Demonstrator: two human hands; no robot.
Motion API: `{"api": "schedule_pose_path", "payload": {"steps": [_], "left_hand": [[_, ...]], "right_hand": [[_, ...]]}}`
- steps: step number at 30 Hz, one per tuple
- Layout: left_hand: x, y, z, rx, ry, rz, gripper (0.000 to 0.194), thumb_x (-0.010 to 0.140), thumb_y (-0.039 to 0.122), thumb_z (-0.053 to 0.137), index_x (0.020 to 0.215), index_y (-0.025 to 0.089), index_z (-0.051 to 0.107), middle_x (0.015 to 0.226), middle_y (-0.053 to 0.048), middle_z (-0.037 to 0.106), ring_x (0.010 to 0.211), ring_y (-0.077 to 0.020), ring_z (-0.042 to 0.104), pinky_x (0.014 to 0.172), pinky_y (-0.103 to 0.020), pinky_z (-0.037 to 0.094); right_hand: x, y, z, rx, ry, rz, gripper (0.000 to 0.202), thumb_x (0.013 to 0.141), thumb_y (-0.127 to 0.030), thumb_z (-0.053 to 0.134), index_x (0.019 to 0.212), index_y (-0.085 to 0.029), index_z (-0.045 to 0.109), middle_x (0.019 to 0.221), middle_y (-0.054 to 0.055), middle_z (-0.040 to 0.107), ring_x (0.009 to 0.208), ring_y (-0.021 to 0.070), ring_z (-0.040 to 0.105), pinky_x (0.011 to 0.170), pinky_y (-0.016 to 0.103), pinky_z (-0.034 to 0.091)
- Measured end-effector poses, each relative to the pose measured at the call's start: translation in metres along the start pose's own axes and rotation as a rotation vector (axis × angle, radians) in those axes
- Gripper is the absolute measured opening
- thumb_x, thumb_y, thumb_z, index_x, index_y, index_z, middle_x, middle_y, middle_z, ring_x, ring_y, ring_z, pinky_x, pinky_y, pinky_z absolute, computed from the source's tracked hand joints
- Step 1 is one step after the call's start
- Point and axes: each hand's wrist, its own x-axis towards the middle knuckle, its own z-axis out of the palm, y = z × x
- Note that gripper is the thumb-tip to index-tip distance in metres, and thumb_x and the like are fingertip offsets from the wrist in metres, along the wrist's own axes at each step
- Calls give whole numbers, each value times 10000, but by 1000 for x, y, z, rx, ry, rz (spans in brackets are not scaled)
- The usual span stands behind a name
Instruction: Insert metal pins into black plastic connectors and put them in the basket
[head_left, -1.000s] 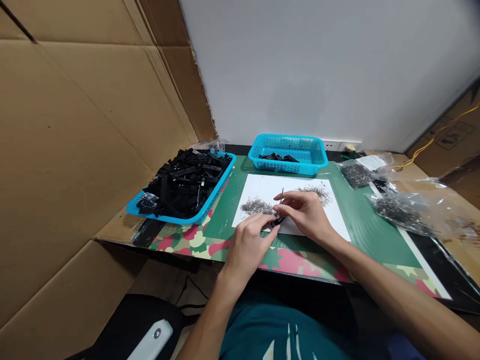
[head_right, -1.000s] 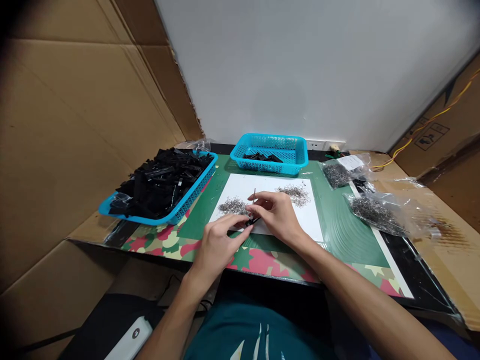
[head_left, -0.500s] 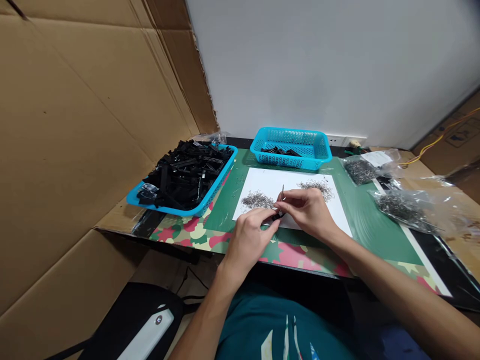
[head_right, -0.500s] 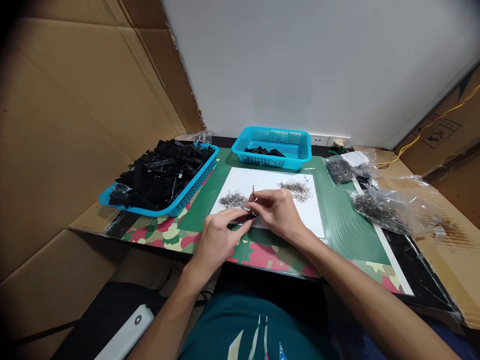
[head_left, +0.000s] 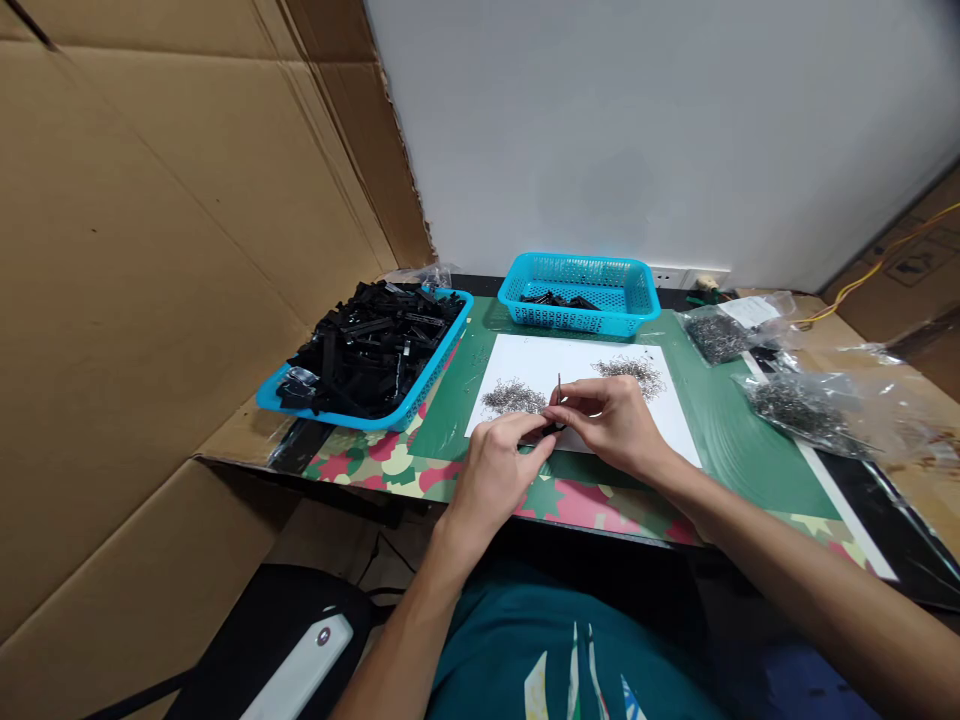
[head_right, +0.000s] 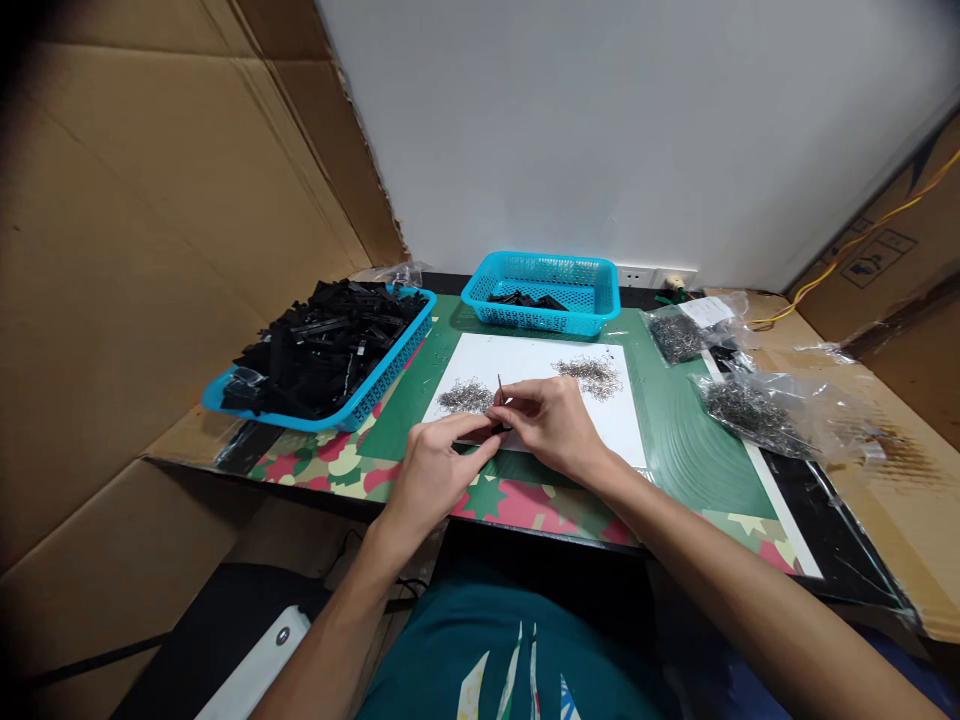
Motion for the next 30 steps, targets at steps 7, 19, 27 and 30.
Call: {"api": "schedule_pose_path", "payload": {"steps": [7,19,27,30], "left_hand": [[0,0,-1,-21,59,4,84,906,181,744,983,216,745,940,-21,791,816,-190,753,773,-311,600],[1,-11,-4,-268,198,-237,202,1042,411,560,1128,232,516,990,-49,691,875,-174,720,787,-296,586],[2,-5,-9,-131,118,-100,203,1069,286,492,1198,250,644,1151,-57,670,995,-184,676,881,-290,543],[3,-3,-10,-100,85,-71,262,1071,252,471,1179,251,710,1152,-62,661,1048,-192,664,913,-293,534]], "right_hand": [[7,6,-7,277,331,7,156,921,-333,720,925,-182,760,814,63,771,744,205,733,723,335,591],[15,30,-29,-265,-94,154,139,884,-272,715,898,-165,802,660,9,639,631,149,522,609,273,339],[15,34,-18,-236,-152,125,107,880,-155,719,885,-158,826,720,34,737,636,149,567,628,267,361],[15,34,-20,-236,-159,140,106,890,-189,733,920,-153,828,723,42,751,642,162,594,620,270,372]]}}
